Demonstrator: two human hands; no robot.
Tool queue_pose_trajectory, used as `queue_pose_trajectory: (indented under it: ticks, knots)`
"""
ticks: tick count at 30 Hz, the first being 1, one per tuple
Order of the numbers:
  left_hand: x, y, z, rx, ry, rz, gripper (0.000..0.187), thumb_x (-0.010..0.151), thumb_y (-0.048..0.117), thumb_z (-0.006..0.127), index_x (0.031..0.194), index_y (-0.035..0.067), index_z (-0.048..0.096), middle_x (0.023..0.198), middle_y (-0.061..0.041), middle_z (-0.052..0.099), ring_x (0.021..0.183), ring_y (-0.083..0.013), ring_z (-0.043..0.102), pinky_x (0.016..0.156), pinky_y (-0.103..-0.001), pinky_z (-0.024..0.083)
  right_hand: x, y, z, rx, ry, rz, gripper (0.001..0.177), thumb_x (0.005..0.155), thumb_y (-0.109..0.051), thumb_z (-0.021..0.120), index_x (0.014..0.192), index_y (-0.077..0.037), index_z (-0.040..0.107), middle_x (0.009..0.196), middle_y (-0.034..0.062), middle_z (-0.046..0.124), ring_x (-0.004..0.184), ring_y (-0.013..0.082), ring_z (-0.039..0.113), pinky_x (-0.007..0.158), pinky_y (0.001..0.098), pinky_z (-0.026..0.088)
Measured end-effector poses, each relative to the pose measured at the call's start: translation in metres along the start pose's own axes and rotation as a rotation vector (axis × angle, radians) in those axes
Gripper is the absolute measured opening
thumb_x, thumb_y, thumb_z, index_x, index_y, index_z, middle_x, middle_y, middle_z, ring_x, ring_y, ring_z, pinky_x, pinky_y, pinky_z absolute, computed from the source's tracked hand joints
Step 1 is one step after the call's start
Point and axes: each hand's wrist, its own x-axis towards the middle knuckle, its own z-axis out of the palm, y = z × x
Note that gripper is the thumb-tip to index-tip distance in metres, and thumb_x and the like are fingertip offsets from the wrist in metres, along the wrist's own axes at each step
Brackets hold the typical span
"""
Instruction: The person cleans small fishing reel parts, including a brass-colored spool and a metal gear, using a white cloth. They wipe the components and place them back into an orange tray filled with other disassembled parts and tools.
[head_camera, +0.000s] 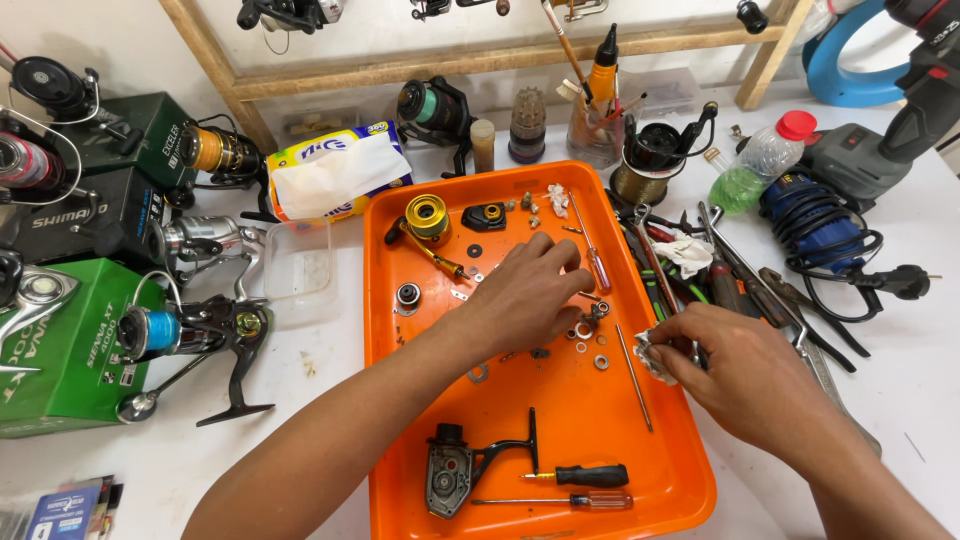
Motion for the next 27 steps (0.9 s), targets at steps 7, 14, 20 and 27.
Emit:
queue_pose_trajectory:
  ticks: [7, 14, 20, 27]
  knots:
    - [0.006, 0.008, 0.018, -0.028, 0.021, 0.016, 0.034, 0.077, 0.021, 0.065, 0.111, 0.015, 0.063, 0.103, -0.008, 0.057, 0.087, -0.0361, 0.05, 0.068, -0.048, 0.045, 0.001, 0.001, 0.005, 0.035, 0.016, -0.039, 0.014, 0.084, -0.031, 0.064, 0.092, -0.024, 0.072, 0.09, -0.0092, 0.074, 0.082, 0.0153, 0.068, 0.076, 0.033, 0.049]
    - [0.013, -0.004, 0.035, 0.06, -0.08, -0.047, 0.034, 0.081, 0.014, 0.067, 0.115, 0.018, 0.067, 0.097, -0.007, 0.062, 0.086, -0.0339, 0.049, 0.064, -0.045, 0.044, -0.002, -0.02, 0.018, -0.006, -0.137, -0.173, 0.014, 0.085, -0.034, 0.064, 0.094, -0.027, 0.072, 0.09, -0.0105, 0.074, 0.086, 0.014, 0.067, 0.077, 0.0342, 0.051]
    - [0.011, -0.007, 0.033, 0.048, -0.005, -0.074, 0.033, 0.081, 0.019, 0.065, 0.113, 0.015, 0.063, 0.088, -0.01, 0.064, 0.084, -0.0379, 0.052, 0.06, -0.048, 0.045, 0.003, -0.025, 0.048, -0.119, -0.173, -0.349, 0.016, 0.092, -0.037, 0.058, 0.097, -0.029, 0.07, 0.089, -0.0076, 0.064, 0.091, 0.0208, 0.061, 0.067, 0.0447, 0.05]
    - [0.01, -0.002, 0.013, -0.05, -0.095, -0.138, 0.031, 0.088, 0.019, 0.06, 0.119, 0.018, 0.059, 0.099, -0.007, 0.066, 0.091, -0.0355, 0.05, 0.065, -0.048, 0.044, 0.002, -0.026, 0.035, -0.085, -0.133, -0.386, 0.017, 0.089, -0.039, 0.063, 0.097, -0.027, 0.072, 0.094, -0.0078, 0.066, 0.093, 0.0198, 0.062, 0.07, 0.0436, 0.051]
